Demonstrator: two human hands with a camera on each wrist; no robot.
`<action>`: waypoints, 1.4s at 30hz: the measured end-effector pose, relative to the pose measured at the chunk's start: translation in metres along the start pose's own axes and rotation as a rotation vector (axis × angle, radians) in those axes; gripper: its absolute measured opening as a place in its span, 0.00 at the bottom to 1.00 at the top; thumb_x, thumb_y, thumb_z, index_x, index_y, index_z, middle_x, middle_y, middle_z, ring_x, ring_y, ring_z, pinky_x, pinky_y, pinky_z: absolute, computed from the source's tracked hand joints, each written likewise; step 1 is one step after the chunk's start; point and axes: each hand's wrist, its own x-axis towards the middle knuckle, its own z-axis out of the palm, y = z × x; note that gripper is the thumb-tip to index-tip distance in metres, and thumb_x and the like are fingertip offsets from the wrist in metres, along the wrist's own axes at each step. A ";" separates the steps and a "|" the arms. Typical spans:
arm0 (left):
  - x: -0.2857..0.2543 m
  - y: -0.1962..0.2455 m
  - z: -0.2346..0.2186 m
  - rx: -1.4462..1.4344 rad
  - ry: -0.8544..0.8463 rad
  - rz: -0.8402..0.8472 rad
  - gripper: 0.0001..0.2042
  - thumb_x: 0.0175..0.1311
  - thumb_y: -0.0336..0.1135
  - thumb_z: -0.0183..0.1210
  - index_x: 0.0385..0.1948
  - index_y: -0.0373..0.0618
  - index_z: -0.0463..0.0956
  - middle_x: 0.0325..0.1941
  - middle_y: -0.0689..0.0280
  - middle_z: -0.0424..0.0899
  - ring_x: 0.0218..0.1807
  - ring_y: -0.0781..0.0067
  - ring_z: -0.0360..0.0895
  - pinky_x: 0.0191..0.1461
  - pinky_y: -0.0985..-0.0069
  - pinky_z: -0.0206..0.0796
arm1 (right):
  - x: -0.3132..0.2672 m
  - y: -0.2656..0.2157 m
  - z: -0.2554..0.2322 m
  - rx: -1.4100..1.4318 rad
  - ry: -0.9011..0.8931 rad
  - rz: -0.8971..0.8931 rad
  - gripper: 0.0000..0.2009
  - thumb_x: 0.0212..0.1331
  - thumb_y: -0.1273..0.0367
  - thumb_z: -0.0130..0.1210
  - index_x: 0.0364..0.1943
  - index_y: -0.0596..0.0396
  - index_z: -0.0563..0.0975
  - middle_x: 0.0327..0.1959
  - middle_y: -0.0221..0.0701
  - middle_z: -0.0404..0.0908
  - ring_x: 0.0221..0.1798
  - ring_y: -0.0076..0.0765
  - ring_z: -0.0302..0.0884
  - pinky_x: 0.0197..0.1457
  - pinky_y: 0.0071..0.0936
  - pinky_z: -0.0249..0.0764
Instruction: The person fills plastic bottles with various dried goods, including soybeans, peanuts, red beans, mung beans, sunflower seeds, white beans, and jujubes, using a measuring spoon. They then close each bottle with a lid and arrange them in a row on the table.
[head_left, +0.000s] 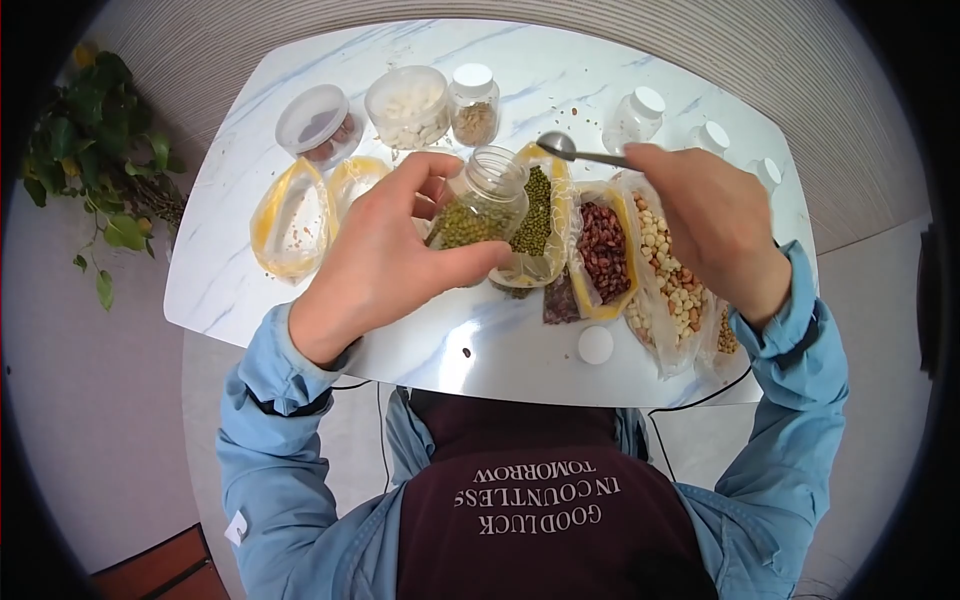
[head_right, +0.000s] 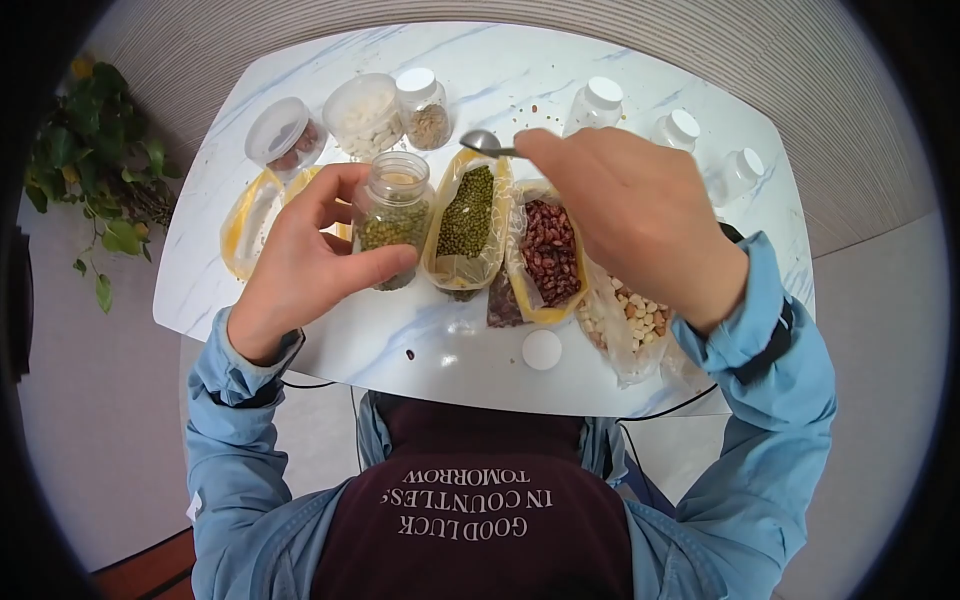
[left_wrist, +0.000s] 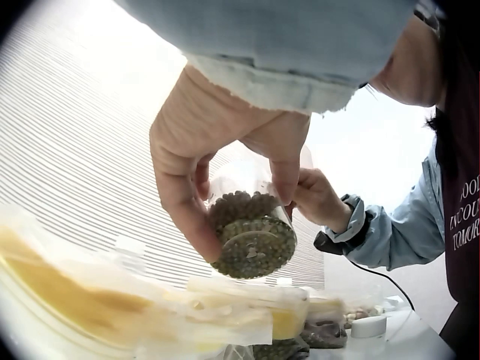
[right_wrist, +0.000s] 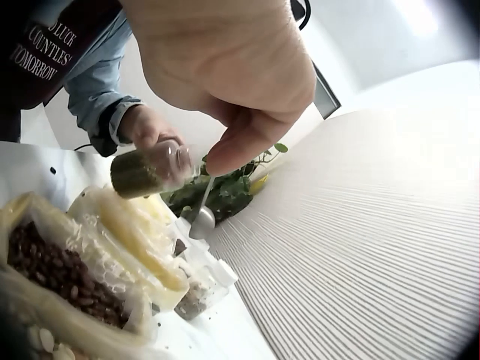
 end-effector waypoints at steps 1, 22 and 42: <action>0.000 0.000 -0.001 -0.016 -0.007 -0.009 0.31 0.45 0.37 0.71 0.52 0.37 0.68 0.40 0.62 0.74 0.41 0.72 0.75 0.34 0.79 0.75 | -0.002 0.003 0.008 0.023 -0.023 -0.001 0.21 0.42 0.79 0.56 0.47 0.58 0.75 0.25 0.31 0.75 0.27 0.36 0.75 0.26 0.29 0.70; -0.003 -0.011 -0.004 -0.029 -0.017 0.023 0.30 0.46 0.35 0.71 0.52 0.35 0.68 0.39 0.62 0.74 0.35 0.75 0.78 0.34 0.80 0.76 | -0.001 0.004 0.058 0.099 -0.301 0.010 0.12 0.45 0.74 0.54 0.38 0.55 0.75 0.24 0.31 0.72 0.29 0.36 0.76 0.29 0.30 0.73; -0.003 -0.007 -0.004 -0.015 -0.034 -0.010 0.31 0.46 0.38 0.71 0.51 0.36 0.68 0.40 0.62 0.76 0.38 0.74 0.78 0.34 0.79 0.76 | -0.015 0.016 0.060 1.187 -0.397 1.353 0.10 0.68 0.70 0.43 0.43 0.60 0.75 0.21 0.26 0.76 0.17 0.18 0.73 0.19 0.14 0.73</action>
